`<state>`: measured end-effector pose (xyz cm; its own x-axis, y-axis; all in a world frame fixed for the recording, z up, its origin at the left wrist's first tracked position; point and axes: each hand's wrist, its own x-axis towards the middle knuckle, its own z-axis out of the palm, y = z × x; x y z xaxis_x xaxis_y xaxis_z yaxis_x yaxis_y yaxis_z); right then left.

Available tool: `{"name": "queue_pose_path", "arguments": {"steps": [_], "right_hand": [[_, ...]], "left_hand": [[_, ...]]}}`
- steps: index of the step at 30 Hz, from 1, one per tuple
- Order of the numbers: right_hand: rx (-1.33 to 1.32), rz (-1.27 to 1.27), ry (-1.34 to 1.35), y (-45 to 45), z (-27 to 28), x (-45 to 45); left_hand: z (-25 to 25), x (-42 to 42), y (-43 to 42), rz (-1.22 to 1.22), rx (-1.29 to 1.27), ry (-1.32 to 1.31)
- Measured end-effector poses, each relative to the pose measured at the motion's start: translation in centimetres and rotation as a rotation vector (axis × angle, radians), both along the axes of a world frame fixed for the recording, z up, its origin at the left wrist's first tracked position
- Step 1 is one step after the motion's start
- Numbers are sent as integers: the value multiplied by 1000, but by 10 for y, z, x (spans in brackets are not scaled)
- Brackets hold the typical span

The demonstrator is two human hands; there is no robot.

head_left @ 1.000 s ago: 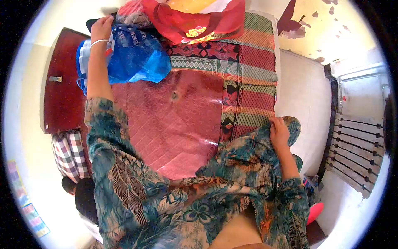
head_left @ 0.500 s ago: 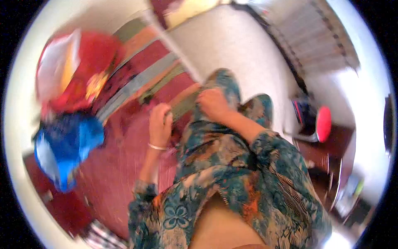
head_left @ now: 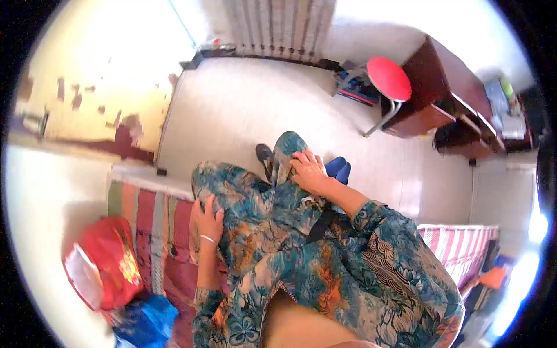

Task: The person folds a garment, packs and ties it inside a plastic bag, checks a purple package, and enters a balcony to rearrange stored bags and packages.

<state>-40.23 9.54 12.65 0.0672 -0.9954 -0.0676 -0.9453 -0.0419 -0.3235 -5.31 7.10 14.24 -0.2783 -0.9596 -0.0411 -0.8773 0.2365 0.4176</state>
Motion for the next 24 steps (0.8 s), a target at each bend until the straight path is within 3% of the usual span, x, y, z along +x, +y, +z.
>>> {"name": "queue_pose_path", "arguments": {"steps": [4,8,14,15,19,24], "right_hand": [[157,-196,-130,4,6,-9],[382,-213,-167,-13,6,-25],[657,-167,-240,-41,-31,-39],[687,-159,-262,-48,-39,-40],[838,-187,-300,-71,-42,-60],[886,-232,-268,-78,-43,-62]], "left_hand": [[-6,-2,-21,-91,42,-74],[2,-17,-36,-103,187,-252],[-16,-18,-72,-154,291,-311],[0,-40,-78,-52,443,-398],[-16,-38,-99,-192,429,-365],[-18,-80,-127,-236,658,-558]]}}
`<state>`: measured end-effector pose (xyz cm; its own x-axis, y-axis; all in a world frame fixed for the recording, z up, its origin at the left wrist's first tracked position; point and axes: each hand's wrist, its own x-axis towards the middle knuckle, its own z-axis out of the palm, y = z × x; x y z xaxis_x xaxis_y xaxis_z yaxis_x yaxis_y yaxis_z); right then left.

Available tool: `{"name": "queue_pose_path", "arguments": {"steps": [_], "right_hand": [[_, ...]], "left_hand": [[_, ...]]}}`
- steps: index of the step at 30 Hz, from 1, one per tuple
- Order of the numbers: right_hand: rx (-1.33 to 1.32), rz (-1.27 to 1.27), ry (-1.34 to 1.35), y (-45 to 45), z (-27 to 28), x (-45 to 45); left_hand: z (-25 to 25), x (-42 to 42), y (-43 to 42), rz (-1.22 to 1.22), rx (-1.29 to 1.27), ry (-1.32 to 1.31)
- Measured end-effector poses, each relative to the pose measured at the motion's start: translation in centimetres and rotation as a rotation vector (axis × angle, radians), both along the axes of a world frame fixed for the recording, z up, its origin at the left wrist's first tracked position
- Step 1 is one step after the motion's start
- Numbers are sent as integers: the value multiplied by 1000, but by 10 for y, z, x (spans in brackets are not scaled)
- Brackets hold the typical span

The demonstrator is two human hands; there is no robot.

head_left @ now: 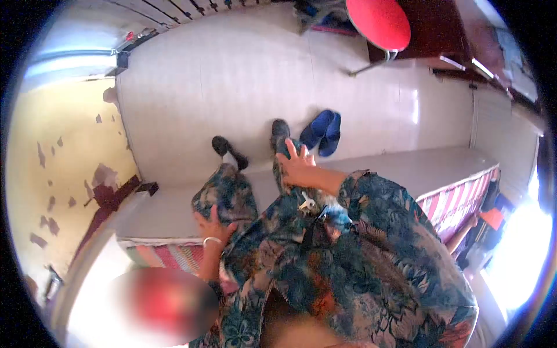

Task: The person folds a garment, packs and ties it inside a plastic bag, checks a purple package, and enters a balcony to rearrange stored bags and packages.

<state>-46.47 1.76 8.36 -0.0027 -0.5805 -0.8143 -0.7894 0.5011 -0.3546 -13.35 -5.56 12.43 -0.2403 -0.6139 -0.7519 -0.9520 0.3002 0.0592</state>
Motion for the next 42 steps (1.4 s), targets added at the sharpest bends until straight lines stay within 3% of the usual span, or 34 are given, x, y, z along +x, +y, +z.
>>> {"name": "queue_pose_path", "arguments": {"steps": [4,8,10,12,14,17,20,25,28,34,35,40,42], "right_hand": [[-46,-14,28,16,18,10],[-62,-199,-17,46,44,20],[-64,-311,2,84,27,22],[37,-384,-88,101,21,13],[134,-507,-166,97,55,-14],[133,-602,-226,123,26,-15],[45,-756,-225,146,-34,2],[62,-789,-247,118,11,-33],[-59,-858,-163,117,-40,-13],[-12,-1088,100,86,-21,-14],[-113,-1060,-87,94,-15,-27],[107,-1280,15,98,16,-53],[68,-1280,-70,109,-55,-59]], "left_hand": [[14,-29,-7,-92,159,-136],[20,-34,-15,-396,234,-152],[37,-67,-11,-456,299,-154],[20,-72,-24,-599,341,-116],[6,-90,-41,-583,369,-135],[-14,-112,-57,-826,401,-57],[-39,-141,-68,-747,458,26],[-71,-171,-102,-709,586,115],[-77,-196,-126,-730,653,156],[-92,-252,-163,-840,760,205],[-97,-261,-166,-863,779,216],[-130,-328,-174,-966,875,292],[-148,-360,-173,-994,895,299]]}}
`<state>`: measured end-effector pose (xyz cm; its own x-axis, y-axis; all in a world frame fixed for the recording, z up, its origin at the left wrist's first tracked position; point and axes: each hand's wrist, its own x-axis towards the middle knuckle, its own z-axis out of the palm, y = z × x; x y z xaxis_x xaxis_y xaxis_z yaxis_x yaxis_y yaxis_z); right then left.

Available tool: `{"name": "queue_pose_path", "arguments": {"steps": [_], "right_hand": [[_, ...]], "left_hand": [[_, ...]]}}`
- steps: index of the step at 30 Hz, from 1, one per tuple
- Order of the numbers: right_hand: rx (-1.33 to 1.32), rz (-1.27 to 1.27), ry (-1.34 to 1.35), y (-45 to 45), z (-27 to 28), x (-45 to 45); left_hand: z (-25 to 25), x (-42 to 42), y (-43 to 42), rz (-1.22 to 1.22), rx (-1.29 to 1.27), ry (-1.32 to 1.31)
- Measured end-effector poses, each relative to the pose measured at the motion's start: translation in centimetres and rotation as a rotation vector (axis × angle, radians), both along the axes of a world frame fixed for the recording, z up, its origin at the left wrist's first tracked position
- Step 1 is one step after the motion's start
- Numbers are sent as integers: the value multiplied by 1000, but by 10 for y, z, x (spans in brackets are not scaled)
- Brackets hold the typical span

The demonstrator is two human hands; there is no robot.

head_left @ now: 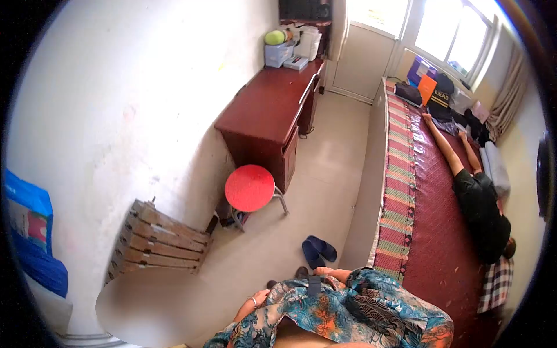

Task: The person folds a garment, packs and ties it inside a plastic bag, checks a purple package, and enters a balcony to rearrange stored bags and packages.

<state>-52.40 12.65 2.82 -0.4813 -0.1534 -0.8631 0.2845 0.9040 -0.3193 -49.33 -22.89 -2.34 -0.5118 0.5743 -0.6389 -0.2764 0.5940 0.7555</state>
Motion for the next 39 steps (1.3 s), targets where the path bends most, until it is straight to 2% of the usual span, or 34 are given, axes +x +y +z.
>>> {"name": "queue_pose_path", "arguments": {"steps": [1,2,3,5,7,9,11,12,13,17,18,20,23,27,30,31,36,38,39], "right_hand": [[-39,-35,-16,-4,8,-12],[-36,-85,0,8,19,-14],[-34,-134,18,12,67,-24],[-37,-179,21,27,85,-26],[-44,-218,33,45,85,-16],[-55,-266,37,62,83,-7],[-51,-312,27,74,85,1],[-53,-330,20,82,85,6],[-54,-354,14,89,85,11],[-63,-483,11,110,79,17],[-65,-525,11,115,79,19],[-67,-594,8,122,78,20],[-64,-672,6,129,73,10],[-64,-776,2,132,69,-14],[-54,-842,13,139,68,-39],[-47,-861,25,142,68,-51],[22,-893,101,157,69,-122],[74,-921,92,163,51,-145],[211,-953,-20,165,91,-180]], "left_hand": [[-6,-15,0,10,-51,-51],[-14,-30,3,8,3,-79],[-27,-44,7,7,60,-111],[18,-74,26,-198,-85,104],[91,-102,58,-344,-228,286],[147,-123,88,-390,-290,370],[169,-146,111,-453,-353,346],[172,-154,119,-472,-377,346],[162,-162,123,-479,-291,384],[152,-185,156,-618,-430,377],[194,-196,173,-649,-466,311],[163,-213,177,-699,-392,309],[148,-252,193,-783,-246,257],[134,-310,218,-774,-125,344],[147,-358,251,-654,-49,275],[146,-375,260,-717,-44,287],[144,-450,289,-629,-80,125],[143,-470,295,-609,-70,129],[146,-479,297,-619,-84,123]]}}
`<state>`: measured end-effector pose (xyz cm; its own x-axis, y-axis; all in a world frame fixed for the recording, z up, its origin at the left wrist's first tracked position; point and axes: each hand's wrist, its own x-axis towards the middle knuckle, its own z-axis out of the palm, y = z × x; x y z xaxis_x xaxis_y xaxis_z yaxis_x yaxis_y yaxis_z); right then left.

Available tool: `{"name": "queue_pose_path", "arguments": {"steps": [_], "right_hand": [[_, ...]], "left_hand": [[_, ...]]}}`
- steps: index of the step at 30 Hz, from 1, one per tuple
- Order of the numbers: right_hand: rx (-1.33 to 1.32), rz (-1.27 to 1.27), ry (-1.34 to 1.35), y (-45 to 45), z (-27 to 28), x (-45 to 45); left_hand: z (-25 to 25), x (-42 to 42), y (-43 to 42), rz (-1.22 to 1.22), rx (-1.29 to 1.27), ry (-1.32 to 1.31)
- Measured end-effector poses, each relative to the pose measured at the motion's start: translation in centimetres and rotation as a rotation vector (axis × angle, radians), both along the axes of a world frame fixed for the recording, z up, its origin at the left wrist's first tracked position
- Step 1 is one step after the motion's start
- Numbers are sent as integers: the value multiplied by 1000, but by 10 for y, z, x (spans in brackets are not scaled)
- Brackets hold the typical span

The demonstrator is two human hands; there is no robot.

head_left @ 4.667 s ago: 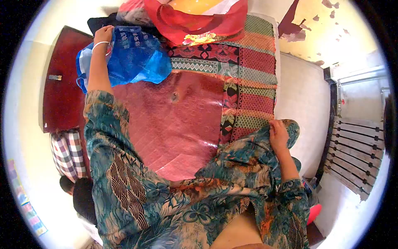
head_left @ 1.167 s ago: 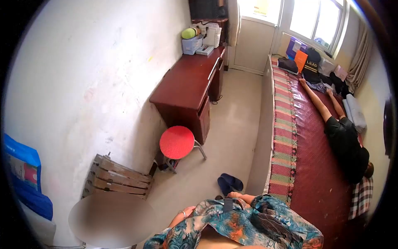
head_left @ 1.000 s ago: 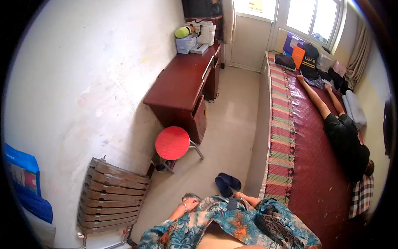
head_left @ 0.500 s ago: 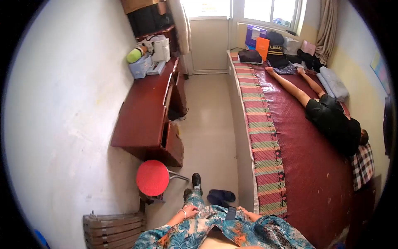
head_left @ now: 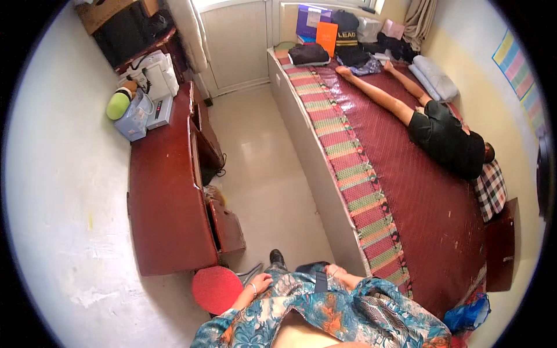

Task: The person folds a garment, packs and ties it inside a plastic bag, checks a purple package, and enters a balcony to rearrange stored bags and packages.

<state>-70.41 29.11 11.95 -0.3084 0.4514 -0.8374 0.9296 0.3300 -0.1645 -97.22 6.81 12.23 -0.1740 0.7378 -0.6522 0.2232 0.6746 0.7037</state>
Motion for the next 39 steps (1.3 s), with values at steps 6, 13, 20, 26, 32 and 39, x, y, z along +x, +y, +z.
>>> {"name": "queue_pose_path", "arguments": {"steps": [6,13,20,26,32,39], "right_hand": [[236,-83,297,39,81,-88],[261,-74,337,101,81,-154],[286,39,282,207,28,-209],[-16,-45,273,314,27,-249],[-131,-160,276,366,7,-257],[-217,-306,348,401,-38,-265]], "left_hand": [[-18,-45,16,-31,-23,-67],[3,-93,58,-4,-76,0],[-13,-147,139,215,-101,28],[-3,-187,241,144,-29,40],[42,-234,333,136,1,119],[28,-296,403,31,111,145]]}}
